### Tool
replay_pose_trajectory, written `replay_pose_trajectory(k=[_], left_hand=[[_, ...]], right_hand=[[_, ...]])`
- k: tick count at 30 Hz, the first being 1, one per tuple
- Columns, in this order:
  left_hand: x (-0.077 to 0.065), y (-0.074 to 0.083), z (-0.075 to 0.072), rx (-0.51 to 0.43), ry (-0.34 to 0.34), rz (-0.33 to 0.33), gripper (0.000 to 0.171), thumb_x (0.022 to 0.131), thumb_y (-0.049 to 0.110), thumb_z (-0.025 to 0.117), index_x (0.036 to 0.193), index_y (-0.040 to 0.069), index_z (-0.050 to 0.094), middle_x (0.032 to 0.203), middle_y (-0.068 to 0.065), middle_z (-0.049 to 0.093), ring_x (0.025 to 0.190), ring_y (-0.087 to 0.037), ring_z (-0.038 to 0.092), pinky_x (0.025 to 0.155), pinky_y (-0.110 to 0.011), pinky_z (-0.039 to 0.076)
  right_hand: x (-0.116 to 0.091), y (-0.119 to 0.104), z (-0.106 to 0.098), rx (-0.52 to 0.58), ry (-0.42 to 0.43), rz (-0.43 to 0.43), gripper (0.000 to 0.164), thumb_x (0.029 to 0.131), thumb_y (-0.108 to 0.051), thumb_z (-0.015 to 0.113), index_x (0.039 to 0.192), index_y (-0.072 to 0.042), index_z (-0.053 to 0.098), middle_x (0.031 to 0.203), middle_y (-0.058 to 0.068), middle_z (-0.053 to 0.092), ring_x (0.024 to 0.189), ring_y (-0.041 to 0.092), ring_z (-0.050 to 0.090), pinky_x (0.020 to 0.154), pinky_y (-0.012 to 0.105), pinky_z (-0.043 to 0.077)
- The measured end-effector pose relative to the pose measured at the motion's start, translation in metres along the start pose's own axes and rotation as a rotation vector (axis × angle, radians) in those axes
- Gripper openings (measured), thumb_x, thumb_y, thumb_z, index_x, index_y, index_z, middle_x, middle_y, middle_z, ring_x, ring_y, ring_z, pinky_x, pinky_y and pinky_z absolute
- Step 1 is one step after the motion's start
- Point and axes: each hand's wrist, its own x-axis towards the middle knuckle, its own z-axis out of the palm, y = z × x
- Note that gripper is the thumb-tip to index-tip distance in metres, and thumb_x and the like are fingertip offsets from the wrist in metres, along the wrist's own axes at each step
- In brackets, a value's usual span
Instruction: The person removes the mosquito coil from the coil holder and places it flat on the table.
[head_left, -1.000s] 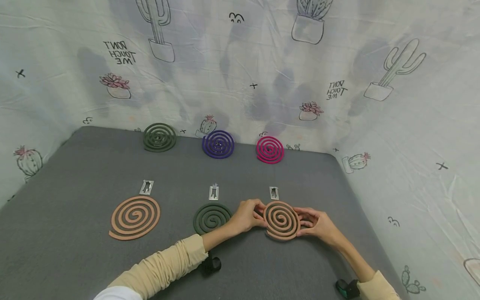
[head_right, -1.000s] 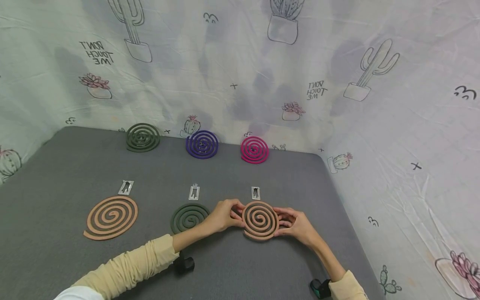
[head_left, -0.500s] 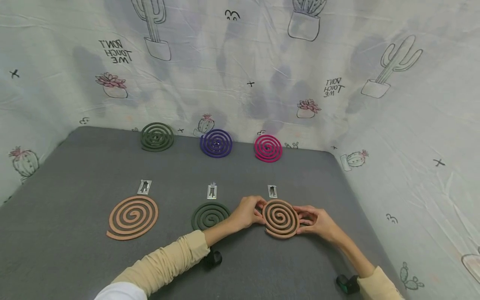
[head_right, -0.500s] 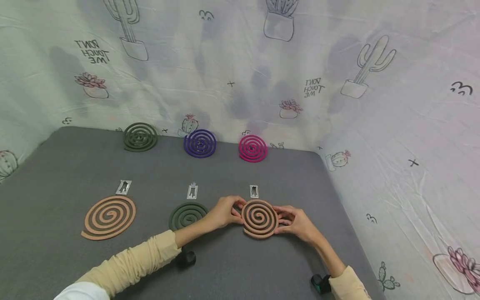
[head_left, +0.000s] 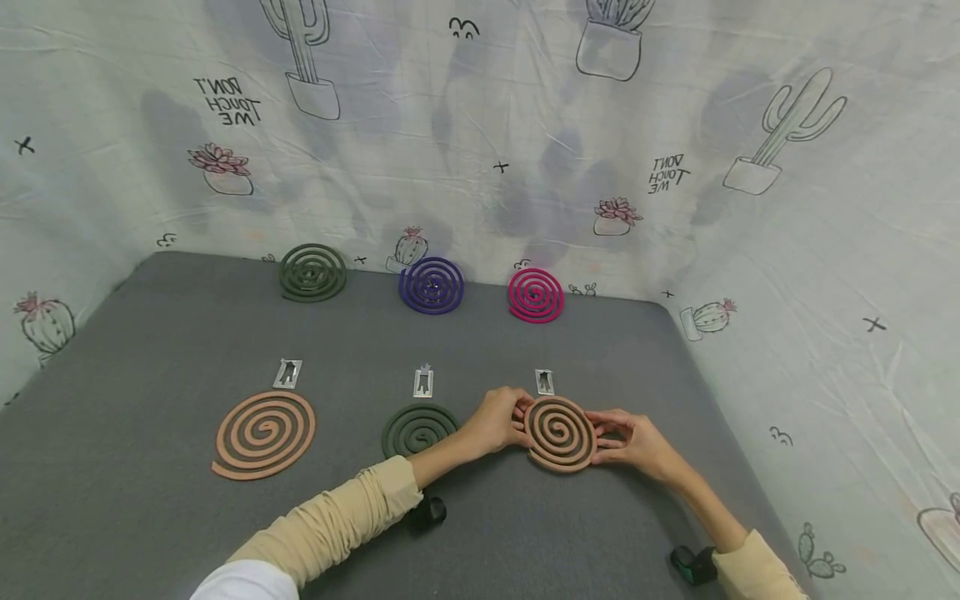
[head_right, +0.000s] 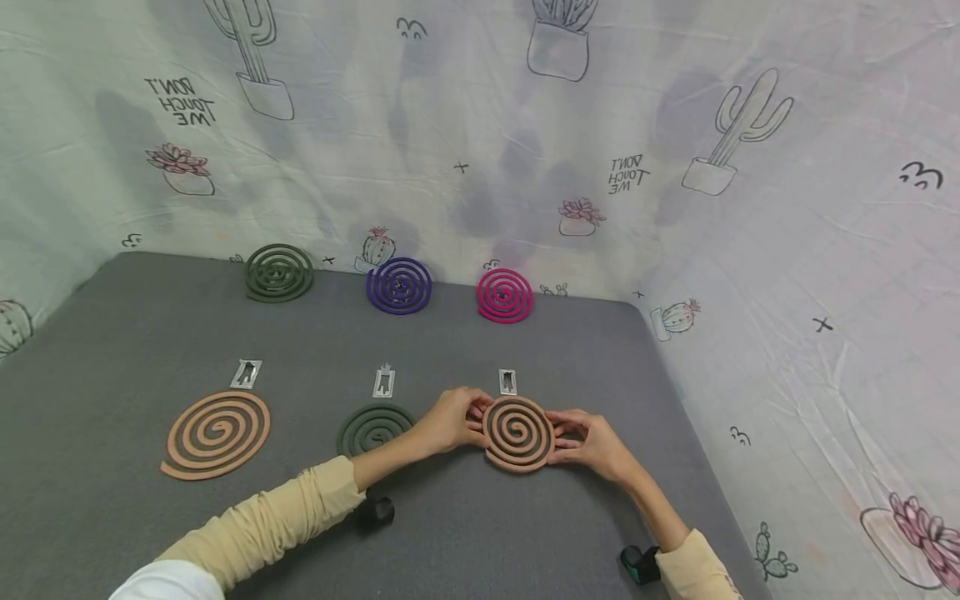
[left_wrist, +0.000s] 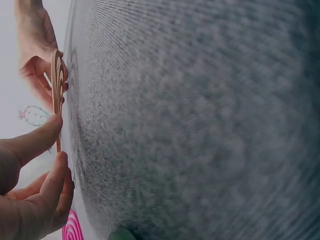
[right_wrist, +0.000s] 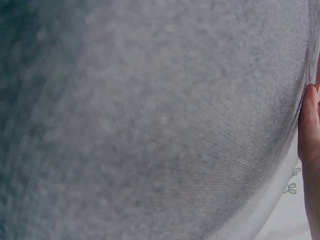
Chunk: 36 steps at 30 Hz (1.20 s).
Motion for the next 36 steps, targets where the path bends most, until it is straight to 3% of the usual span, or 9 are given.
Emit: replay_pose_trajectory(k=[8, 26, 36], left_hand=[[0.000, 0.004, -0.002, 0.010, -0.018, -0.045, 0.051, 0.066, 0.002, 0.087, 0.111, -0.007, 0.065, 0.100, -0.017, 0.062, 0.089, -0.026, 0.062, 0.074, -0.024, 0.053], [0.003, 0.007, -0.006, -0.013, -0.027, -0.044, 0.050, 0.066, -0.003, 0.085, 0.111, -0.010, 0.065, 0.099, -0.017, 0.068, 0.087, -0.026, 0.066, 0.073, -0.024, 0.055], [0.001, 0.004, -0.002, 0.015, -0.026, -0.069, 0.051, 0.067, -0.003, 0.085, 0.113, -0.009, 0.064, 0.098, -0.015, 0.067, 0.089, -0.024, 0.064, 0.075, -0.025, 0.054]], right_hand=[[0.001, -0.001, -0.001, -0.008, -0.003, 0.000, 0.060, 0.070, 0.002, 0.081, 0.122, 0.018, 0.055, 0.112, 0.031, 0.057, 0.092, 0.010, 0.064, 0.079, 0.022, 0.055], [0.005, -0.013, -0.001, -0.159, 0.025, 0.065, 0.059, 0.068, -0.005, 0.084, 0.118, 0.014, 0.060, 0.108, 0.025, 0.061, 0.086, 0.013, 0.064, 0.073, 0.026, 0.057], [0.005, -0.015, 0.002, -0.169, 0.017, 0.097, 0.059, 0.068, -0.004, 0.084, 0.118, 0.014, 0.060, 0.107, 0.024, 0.061, 0.086, 0.013, 0.063, 0.072, 0.027, 0.058]])
